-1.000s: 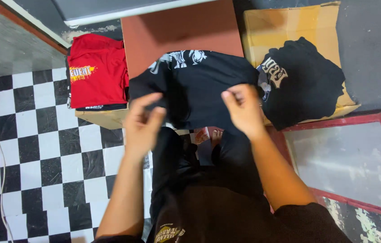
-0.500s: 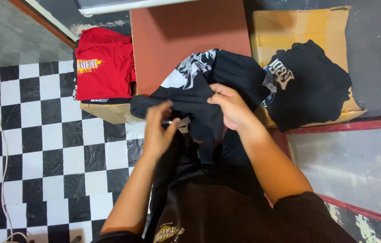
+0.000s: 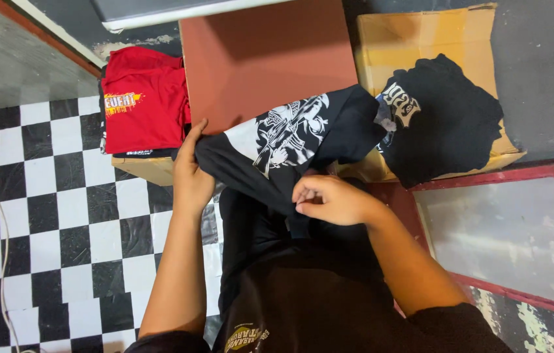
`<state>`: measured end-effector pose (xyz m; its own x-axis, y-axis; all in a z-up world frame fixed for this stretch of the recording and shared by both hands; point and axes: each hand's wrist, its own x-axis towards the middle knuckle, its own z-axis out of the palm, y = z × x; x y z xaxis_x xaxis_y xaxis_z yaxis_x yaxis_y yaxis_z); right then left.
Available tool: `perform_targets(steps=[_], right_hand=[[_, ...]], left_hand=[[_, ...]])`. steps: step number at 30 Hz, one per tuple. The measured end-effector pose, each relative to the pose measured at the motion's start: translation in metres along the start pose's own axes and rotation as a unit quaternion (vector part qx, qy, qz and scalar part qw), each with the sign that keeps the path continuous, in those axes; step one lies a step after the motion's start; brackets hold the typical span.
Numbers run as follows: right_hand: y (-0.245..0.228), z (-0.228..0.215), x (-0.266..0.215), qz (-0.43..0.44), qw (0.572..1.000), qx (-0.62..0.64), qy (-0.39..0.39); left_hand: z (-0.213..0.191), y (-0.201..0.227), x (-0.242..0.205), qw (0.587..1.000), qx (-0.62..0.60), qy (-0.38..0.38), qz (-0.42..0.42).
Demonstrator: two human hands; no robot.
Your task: The person unfolds a black t-shirt and places it on a heat press machine. They smooth the fabric, close the press, and then open it to reveal a printed graphic of a woman holding a rifle. The person then folds the t-shirt and places it on a stack.
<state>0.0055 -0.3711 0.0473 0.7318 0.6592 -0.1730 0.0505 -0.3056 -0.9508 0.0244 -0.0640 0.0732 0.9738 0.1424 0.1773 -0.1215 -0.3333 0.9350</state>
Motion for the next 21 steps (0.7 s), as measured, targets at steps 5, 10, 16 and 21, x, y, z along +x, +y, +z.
perform_targets(steps=[5,10,16,21], right_hand=[[-0.058,-0.024,0.010,-0.139,0.955,-0.124,0.232],[-0.068,-0.045,0.028,-0.243,0.824,-0.377,0.346],[-0.040,-0.016,0.009,-0.112,0.951,-0.222,0.181],[-0.006,-0.009,0.003,-0.111,0.989,-0.069,0.071]], left_hand=[[-0.012,0.028,-0.013,0.987,-0.094,-0.098,0.090],[-0.010,0.033,-0.017,0.958,-0.153,-0.229,0.076],[-0.017,0.050,0.007,0.786,-0.590,-0.182,-0.023],[-0.004,0.024,-0.005,0.869,-0.477,-0.130,0.025]])
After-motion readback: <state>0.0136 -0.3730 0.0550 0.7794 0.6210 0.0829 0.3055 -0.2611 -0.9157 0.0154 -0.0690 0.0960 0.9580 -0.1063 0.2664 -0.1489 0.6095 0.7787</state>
